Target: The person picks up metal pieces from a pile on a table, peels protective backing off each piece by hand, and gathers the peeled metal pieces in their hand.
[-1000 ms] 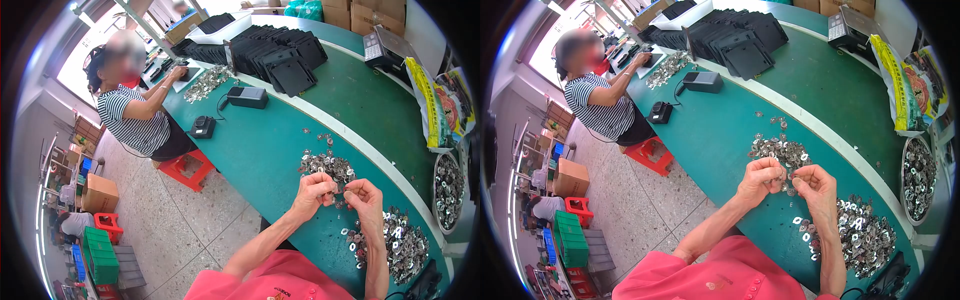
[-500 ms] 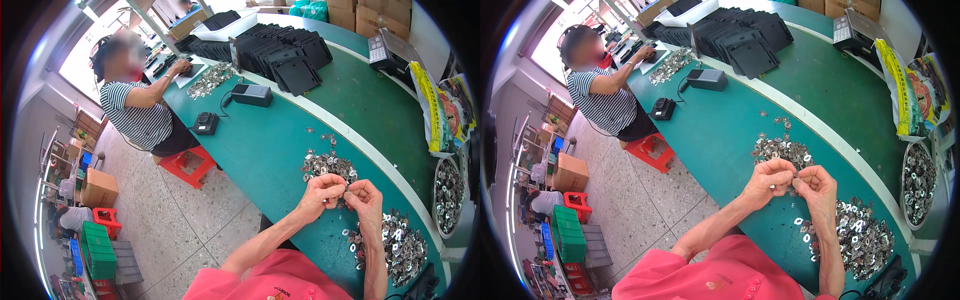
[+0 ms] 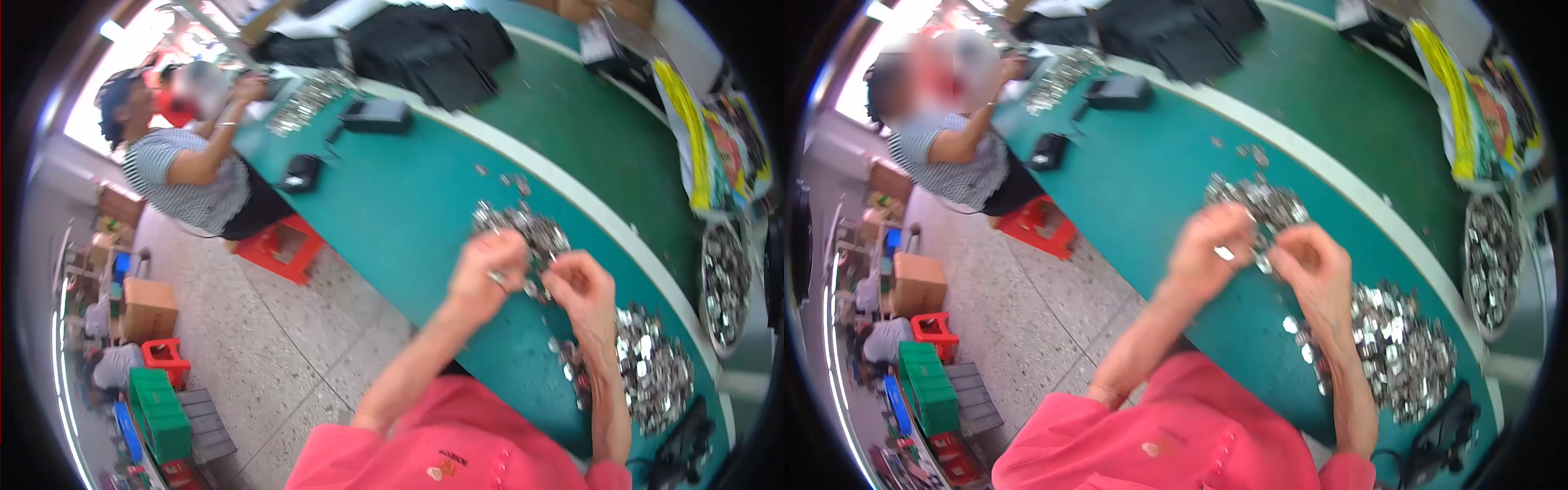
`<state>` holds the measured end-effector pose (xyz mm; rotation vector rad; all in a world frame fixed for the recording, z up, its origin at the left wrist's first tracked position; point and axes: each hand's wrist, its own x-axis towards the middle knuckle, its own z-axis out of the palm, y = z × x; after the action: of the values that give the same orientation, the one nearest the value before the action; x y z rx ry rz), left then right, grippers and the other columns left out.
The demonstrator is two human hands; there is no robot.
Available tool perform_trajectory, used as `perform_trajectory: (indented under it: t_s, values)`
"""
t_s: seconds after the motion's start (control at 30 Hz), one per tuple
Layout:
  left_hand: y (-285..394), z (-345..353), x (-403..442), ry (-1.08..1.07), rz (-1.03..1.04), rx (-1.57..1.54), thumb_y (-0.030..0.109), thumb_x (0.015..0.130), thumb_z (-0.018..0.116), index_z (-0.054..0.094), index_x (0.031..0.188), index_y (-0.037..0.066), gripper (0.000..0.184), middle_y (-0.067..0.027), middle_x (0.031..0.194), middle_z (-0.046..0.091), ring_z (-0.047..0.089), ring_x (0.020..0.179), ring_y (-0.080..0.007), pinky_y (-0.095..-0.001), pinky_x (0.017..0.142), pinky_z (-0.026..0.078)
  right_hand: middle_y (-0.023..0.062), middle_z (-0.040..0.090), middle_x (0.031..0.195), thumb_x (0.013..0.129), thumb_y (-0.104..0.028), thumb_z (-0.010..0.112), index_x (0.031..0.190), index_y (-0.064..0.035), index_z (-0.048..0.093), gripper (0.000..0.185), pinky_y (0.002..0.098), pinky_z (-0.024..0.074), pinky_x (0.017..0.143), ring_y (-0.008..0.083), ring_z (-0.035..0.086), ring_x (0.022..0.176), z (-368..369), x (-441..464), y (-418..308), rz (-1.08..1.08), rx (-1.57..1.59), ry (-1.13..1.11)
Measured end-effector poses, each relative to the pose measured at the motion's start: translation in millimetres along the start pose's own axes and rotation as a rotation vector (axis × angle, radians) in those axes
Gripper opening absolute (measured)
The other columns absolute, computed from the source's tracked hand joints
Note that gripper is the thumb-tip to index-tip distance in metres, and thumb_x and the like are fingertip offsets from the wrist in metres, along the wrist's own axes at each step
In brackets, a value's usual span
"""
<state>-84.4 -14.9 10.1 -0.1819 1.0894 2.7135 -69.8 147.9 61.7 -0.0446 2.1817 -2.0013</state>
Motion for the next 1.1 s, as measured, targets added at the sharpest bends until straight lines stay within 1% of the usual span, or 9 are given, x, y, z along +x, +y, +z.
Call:
perform_trajectory:
  t_s: [0.1,0.13,0.2,0.3,0.33,0.47,0.67,0.77,1.1]
  values:
    - [15.1,-17.4,-3.5,0.035,0.160,0.036,-0.002,0.077,0.058,0.055,0.083,0.000,0.007,-0.0050,0.080,0.054,0.047,0.068,-0.0126,-0.0228,0.058,0.041,0.0044,0.061,0.076,0.077,-0.003,0.063,0.088,0.0008,0.061,0.012,0.0249,0.0458,0.062,0.0116,0.058,0.068,-4.2,5.6,9.2,-0.071,-0.118,-0.054]
    - [25.4,-20.2,-6.7,0.009,0.037,-0.272,0.003,0.079,0.057,0.054,0.086,-0.002,0.009,-0.0082,0.082,0.053,0.042,0.068,-0.0124,-0.0220,0.055,0.036,0.0058,0.061,0.076,0.077,-0.003,0.063,0.088,0.0003,0.061,0.012,0.0266,0.0460,0.062,0.0141,0.058,0.068,-4.6,6.8,12.1,-0.099,-0.212,-0.066]
    - [29.4,-19.9,-12.7,0.232,0.084,-0.236,0.005,0.082,0.054,0.053,0.088,-0.002,0.009,-0.0088,0.081,0.052,0.038,0.064,-0.0118,-0.0222,0.052,0.032,0.0086,0.061,0.077,0.075,-0.003,0.062,0.089,-0.0009,0.061,0.014,0.0301,0.0465,0.063,0.0191,0.060,0.068,0.1,10.0,16.1,-0.182,-0.374,-0.098]
    - [26.7,-40.0,-18.9,0.114,0.144,-0.199,0.005,0.084,0.054,0.052,0.089,-0.001,0.008,-0.0095,0.080,0.051,0.037,0.064,-0.0114,-0.0224,0.051,0.032,0.0110,0.059,0.079,0.075,-0.004,0.061,0.089,-0.0035,0.062,0.014,0.0359,0.0461,0.065,0.0264,0.059,0.070,9.6,17.2,26.1,-0.288,-0.514,-0.085]
    - [25.8,-41.7,-21.4,0.114,0.137,-0.181,0.004,0.084,0.053,0.052,0.090,0.000,0.007,-0.0090,0.080,0.051,0.037,0.064,-0.0110,-0.0220,0.050,0.031,0.0075,0.057,0.082,0.074,-0.003,0.066,0.092,-0.0041,0.062,0.019,0.0308,0.0470,0.066,0.0210,0.058,0.074,13.0,19.9,29.6,-0.336,-0.652,-0.086]
    - [17.5,-42.9,-21.2,0.043,0.180,-0.146,0.002,0.084,0.054,0.053,0.089,0.001,0.005,-0.0074,0.077,0.051,0.037,0.062,-0.0099,-0.0215,0.049,0.030,0.0073,0.053,0.087,0.073,-0.011,0.069,0.093,-0.0069,0.061,0.022,0.0369,0.0465,0.069,0.0259,0.055,0.088,33.0,26.1,34.5,-0.510,-0.881,0.045]
    - [17.5,-41.7,-23.0,0.052,0.197,-0.153,0.001,0.085,0.054,0.057,0.090,0.001,0.006,-0.0066,0.075,0.052,0.038,0.059,-0.0093,-0.0218,0.049,0.030,0.0094,0.052,0.082,0.072,-0.002,0.063,0.083,-0.0043,0.058,0.013,0.0386,0.0484,0.066,0.0266,0.055,0.085,28.5,23.4,36.3,-0.487,-0.917,-0.010]
    - [16.1,-41.3,-22.5,0.041,0.206,-0.149,0.000,0.086,0.054,0.055,0.095,0.000,0.009,-0.0084,0.080,0.054,0.037,0.061,-0.0096,-0.0219,0.050,0.030,0.0060,0.053,0.084,0.073,-0.006,0.064,0.083,-0.0061,0.059,0.011,0.0378,0.0461,0.069,0.0248,0.055,0.085,20.7,17.1,31.3,-0.409,-0.926,-0.037]
    - [14.0,-41.9,-23.4,0.049,0.252,-0.201,0.002,0.089,0.052,0.055,0.097,-0.001,0.009,-0.0072,0.078,0.051,0.037,0.062,-0.0105,-0.0228,0.050,0.031,0.0085,0.053,0.085,0.071,-0.004,0.066,0.086,-0.0046,0.061,0.016,0.0373,0.0483,0.069,0.0262,0.055,0.086,36.7,15.1,26.6,-0.549,-0.807,-0.092]
